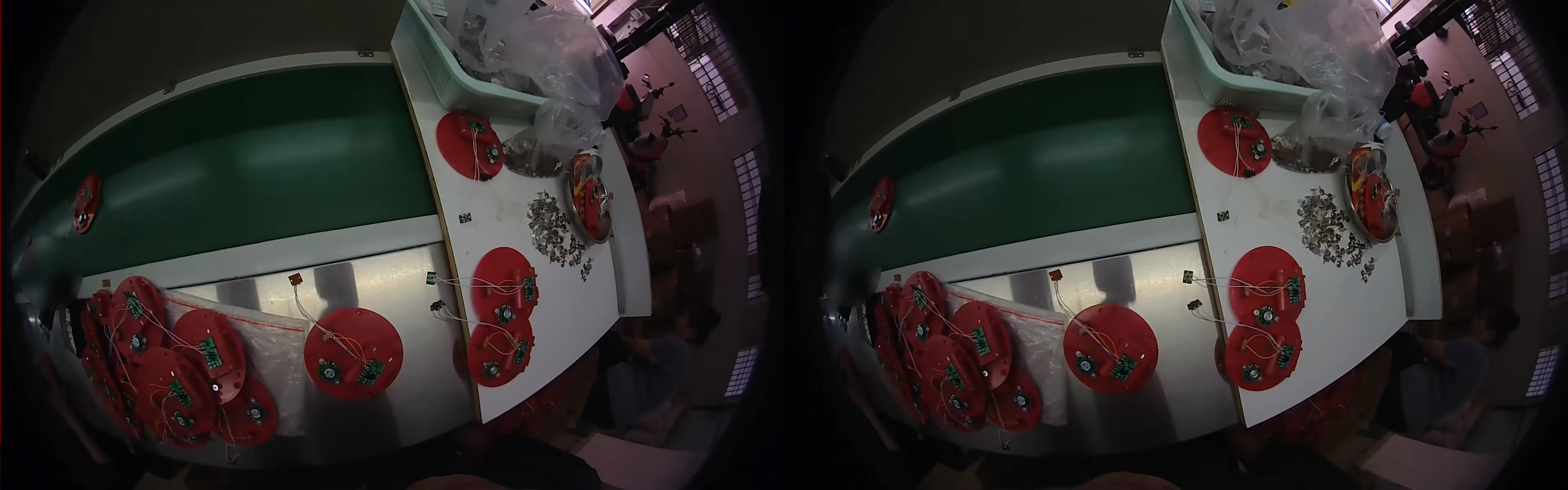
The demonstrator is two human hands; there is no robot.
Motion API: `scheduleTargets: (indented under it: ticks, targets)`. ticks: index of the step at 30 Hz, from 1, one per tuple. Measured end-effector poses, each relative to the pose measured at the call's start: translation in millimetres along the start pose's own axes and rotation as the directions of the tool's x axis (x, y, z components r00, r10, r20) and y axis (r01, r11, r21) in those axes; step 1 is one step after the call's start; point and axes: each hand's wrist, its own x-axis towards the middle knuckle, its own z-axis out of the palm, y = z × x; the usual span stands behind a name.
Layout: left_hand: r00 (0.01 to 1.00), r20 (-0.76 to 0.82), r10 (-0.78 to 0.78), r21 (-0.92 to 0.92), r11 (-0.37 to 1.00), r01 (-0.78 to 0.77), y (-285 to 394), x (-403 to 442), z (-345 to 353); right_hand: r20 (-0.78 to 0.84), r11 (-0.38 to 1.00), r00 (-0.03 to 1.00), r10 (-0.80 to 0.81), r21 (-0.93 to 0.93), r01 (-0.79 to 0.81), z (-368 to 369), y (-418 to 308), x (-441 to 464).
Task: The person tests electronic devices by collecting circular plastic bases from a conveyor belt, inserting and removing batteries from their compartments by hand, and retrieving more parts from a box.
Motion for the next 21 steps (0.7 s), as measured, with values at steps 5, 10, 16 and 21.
scheduleTargets:
  ticks: [5,10,16,21]
  targets:
    - [0.986,-0.160,0.035,0.025,0.999,-0.032,-20.6,-30.7,-29.7,-0.084,0.983,0.996,-0.009,0.182,0.025,-288.4,46.7,-9.7]
    - [0.935,-0.349,0.063,0.090,0.995,-0.034,-64.6,-80.5,-43.8,-0.148,0.925,0.987,-0.067,0.360,0.117,-298.3,38.0,4.7]
    - [0.912,-0.403,0.074,0.117,0.993,-0.028,-94.0,-225.5,-25.5,-0.192,0.811,0.978,0.082,0.584,0.047,-247.4,-4.1,21.4]
    - [0.850,-0.520,0.084,0.103,0.994,-0.035,-87.6,-307.0,-0.3,0.162,0.635,0.943,0.291,0.704,-0.317,-253.0,-84.5,-12.6]
